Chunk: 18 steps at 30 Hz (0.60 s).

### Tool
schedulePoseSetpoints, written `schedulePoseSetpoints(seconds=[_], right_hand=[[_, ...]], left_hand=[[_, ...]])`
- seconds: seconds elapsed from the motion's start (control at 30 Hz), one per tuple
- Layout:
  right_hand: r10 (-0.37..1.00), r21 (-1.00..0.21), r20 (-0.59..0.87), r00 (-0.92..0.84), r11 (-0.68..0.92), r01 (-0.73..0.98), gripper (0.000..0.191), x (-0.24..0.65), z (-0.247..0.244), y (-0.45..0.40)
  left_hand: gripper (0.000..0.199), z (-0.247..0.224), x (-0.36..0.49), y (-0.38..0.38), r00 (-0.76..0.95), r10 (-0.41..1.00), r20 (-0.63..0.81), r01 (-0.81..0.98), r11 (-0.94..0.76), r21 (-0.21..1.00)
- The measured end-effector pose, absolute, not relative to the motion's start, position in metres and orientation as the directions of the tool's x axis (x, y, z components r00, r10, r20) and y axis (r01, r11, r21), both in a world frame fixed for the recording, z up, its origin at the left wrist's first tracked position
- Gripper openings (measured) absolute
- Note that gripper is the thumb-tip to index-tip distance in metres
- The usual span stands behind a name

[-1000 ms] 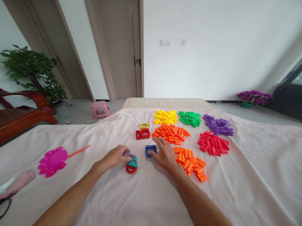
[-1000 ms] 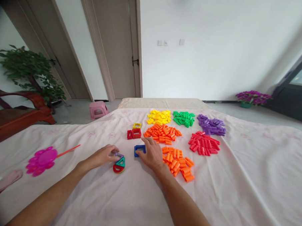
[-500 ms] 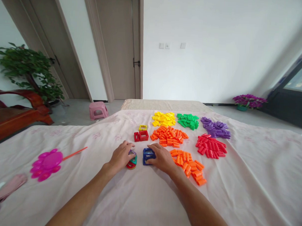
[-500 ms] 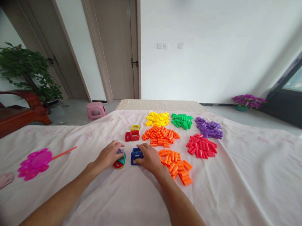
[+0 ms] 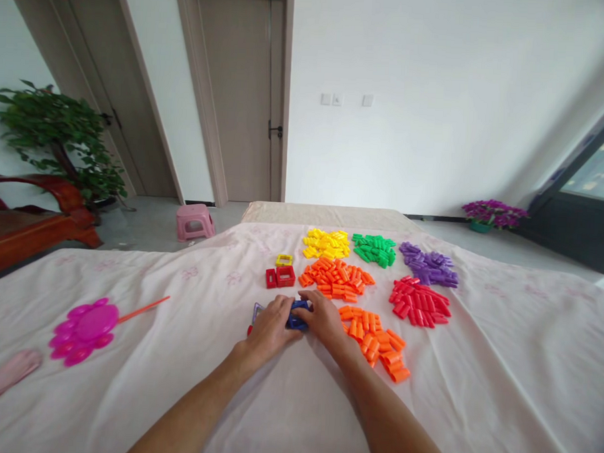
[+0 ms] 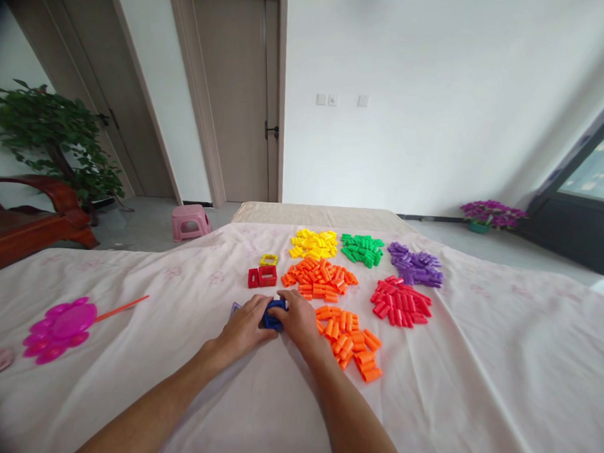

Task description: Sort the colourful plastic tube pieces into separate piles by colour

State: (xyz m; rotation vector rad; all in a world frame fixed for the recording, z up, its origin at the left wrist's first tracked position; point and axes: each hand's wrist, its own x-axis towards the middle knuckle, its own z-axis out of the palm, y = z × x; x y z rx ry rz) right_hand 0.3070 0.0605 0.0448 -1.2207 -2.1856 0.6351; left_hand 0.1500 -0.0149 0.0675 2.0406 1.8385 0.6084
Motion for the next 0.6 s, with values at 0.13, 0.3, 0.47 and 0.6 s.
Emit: schedulePoseSetpoints(seconds=[0.13,0.3,0.47,0.6], right_hand=[[0.884,-0.647,0.245,-0.398,0.455,0.612,0.034,0.303,0.041,0.066],[0.867,-0.688,0.176,-0.467,0.447,0.572,0.042,0.309,0.053,0.067],[0.71,-0.596,0.066,-0.701,0.592,0.543,0.075,0.322,0.066,0.066],[0.695,-0.515,0.094,-0.713,0.647,0.563,0.069,0.319,0.062,0.066]], left_hand=[[0.062,0.072,0.146,-0.011,0.066,0.994,0.086,0.844,-0.102,0.527],[0.049,0.074,0.144,-0.014,0.089,0.992,0.088,0.85,-0.122,0.513],[0.045,0.067,0.144,-0.015,0.114,0.987,0.113,0.834,-0.157,0.53],[0.034,0.059,0.146,-0.013,0.081,0.982,0.171,0.817,-0.164,0.553]])
